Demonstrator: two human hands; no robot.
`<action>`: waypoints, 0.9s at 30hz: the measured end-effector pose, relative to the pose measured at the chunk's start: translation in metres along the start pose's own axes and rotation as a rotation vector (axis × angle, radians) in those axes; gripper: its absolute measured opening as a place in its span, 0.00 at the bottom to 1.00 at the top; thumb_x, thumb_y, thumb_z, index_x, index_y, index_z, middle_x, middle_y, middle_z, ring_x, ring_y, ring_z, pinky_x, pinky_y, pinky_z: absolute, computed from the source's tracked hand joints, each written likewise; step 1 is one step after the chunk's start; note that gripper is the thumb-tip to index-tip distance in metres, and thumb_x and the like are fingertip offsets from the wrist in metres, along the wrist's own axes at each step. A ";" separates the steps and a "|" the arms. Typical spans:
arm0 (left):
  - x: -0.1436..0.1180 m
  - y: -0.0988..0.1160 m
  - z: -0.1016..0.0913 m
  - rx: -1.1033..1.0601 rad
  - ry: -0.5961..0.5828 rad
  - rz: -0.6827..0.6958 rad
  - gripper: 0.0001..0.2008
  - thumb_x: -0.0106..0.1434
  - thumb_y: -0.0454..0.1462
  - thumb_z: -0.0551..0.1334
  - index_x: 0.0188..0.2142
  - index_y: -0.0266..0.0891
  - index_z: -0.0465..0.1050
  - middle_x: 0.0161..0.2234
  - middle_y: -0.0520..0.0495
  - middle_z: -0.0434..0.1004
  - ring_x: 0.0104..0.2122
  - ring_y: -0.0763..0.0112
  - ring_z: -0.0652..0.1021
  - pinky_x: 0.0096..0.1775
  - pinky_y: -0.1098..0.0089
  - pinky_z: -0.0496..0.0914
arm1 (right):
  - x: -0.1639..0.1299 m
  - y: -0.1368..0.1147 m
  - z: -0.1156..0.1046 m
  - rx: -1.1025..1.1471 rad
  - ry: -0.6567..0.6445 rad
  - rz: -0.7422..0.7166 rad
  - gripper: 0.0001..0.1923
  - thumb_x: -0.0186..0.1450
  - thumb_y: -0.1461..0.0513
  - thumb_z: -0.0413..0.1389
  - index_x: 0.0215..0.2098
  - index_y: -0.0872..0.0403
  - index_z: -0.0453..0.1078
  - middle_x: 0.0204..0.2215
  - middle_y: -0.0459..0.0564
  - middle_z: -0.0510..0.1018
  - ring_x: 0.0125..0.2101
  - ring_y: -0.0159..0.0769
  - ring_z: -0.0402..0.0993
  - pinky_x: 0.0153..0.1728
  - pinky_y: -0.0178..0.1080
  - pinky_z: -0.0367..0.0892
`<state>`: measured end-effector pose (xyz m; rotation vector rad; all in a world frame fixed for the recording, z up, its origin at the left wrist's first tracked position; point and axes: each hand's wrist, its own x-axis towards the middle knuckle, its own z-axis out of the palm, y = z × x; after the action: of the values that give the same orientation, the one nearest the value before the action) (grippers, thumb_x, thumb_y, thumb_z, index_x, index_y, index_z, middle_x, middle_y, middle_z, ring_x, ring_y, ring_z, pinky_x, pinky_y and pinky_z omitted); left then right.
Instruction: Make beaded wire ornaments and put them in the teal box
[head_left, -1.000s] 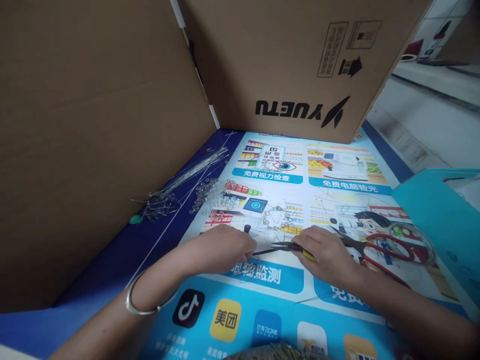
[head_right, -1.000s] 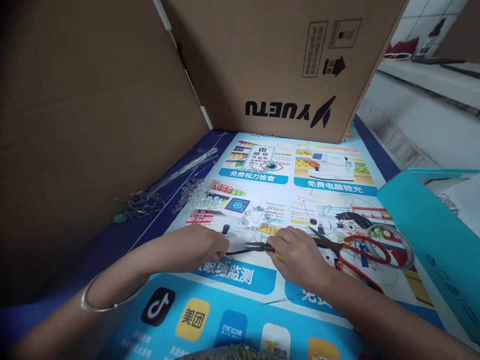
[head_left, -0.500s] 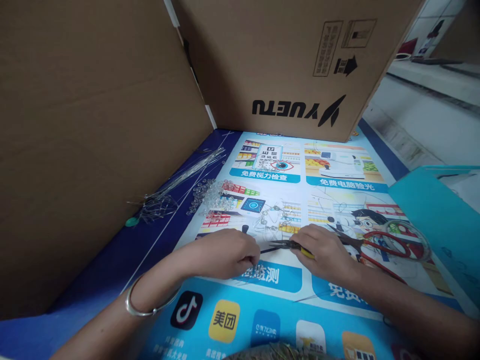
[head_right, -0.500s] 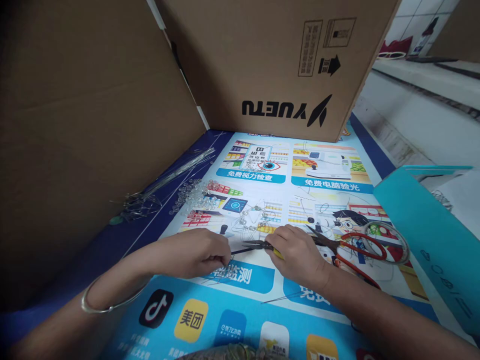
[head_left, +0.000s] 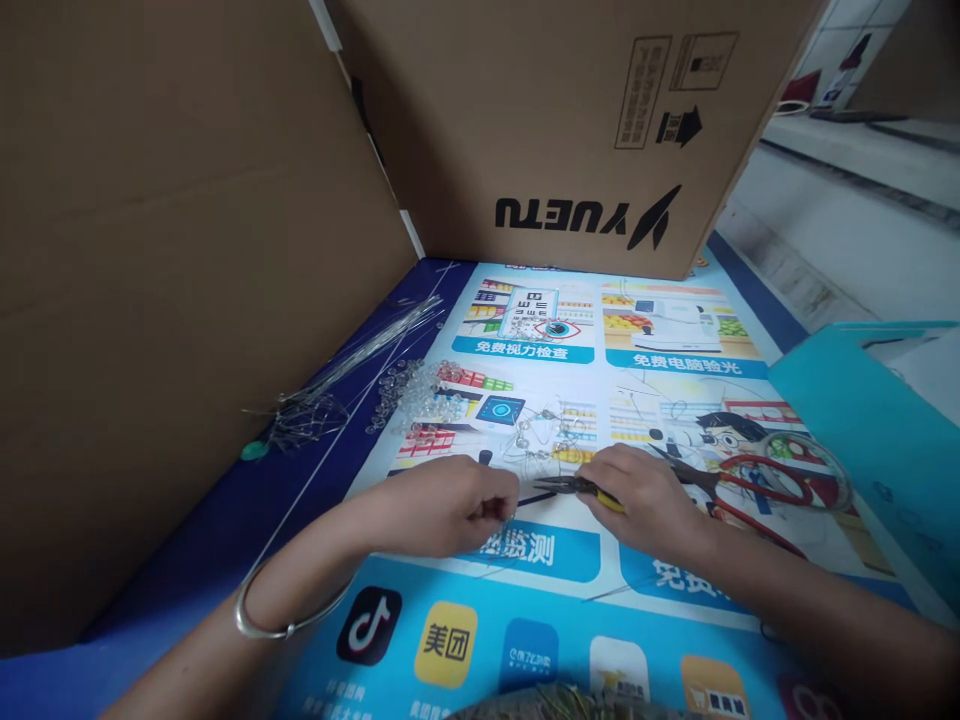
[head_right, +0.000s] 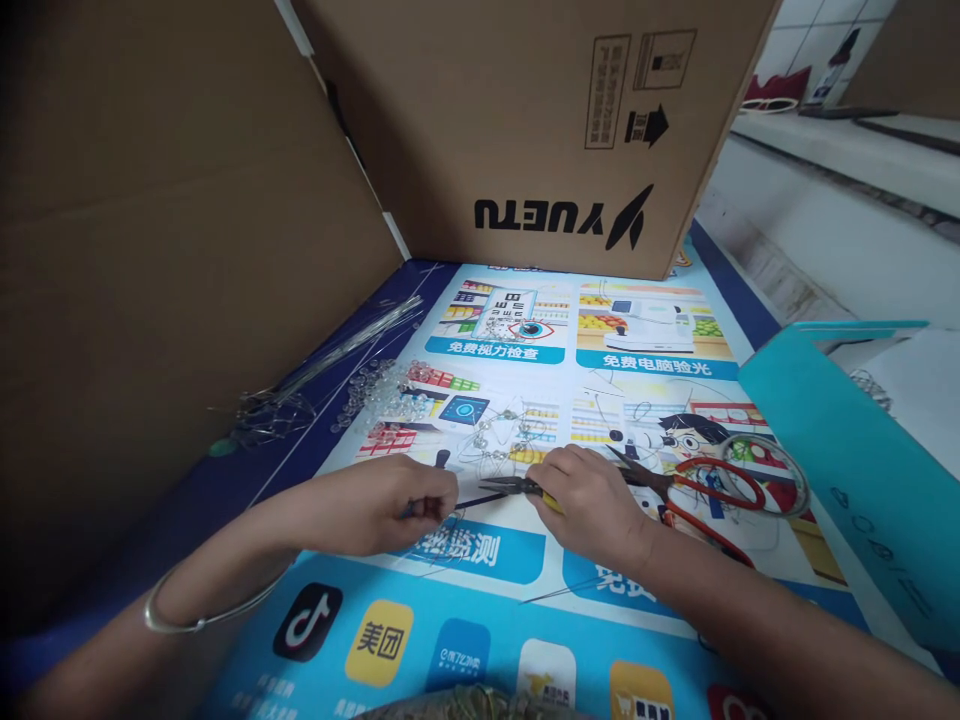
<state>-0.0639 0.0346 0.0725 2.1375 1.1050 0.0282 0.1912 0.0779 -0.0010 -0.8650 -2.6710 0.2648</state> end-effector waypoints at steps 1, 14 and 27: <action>0.000 0.000 0.000 -0.013 0.000 -0.018 0.09 0.54 0.29 0.52 0.34 0.40 0.67 0.25 0.53 0.69 0.22 0.75 0.66 0.24 0.76 0.56 | 0.000 0.000 0.000 -0.003 -0.002 0.000 0.12 0.62 0.59 0.50 0.41 0.54 0.68 0.36 0.52 0.72 0.38 0.38 0.66 0.38 0.41 0.63; 0.003 0.000 -0.001 -0.216 -0.012 0.060 0.15 0.59 0.32 0.52 0.44 0.42 0.70 0.32 0.49 0.74 0.27 0.73 0.71 0.29 0.75 0.62 | 0.000 0.001 0.002 -0.005 0.012 -0.018 0.12 0.61 0.60 0.50 0.42 0.54 0.68 0.36 0.52 0.72 0.38 0.38 0.67 0.38 0.41 0.63; 0.015 -0.005 0.006 -0.794 0.248 -0.056 0.03 0.60 0.35 0.55 0.34 0.37 0.65 0.30 0.49 0.73 0.29 0.74 0.71 0.32 0.72 0.65 | 0.001 -0.001 -0.005 -0.021 0.143 -0.043 0.11 0.61 0.61 0.51 0.41 0.56 0.68 0.36 0.53 0.73 0.38 0.39 0.67 0.38 0.42 0.63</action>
<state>-0.0561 0.0433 0.0604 1.4078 1.0523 0.6163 0.1921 0.0778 0.0042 -0.8001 -2.5603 0.1582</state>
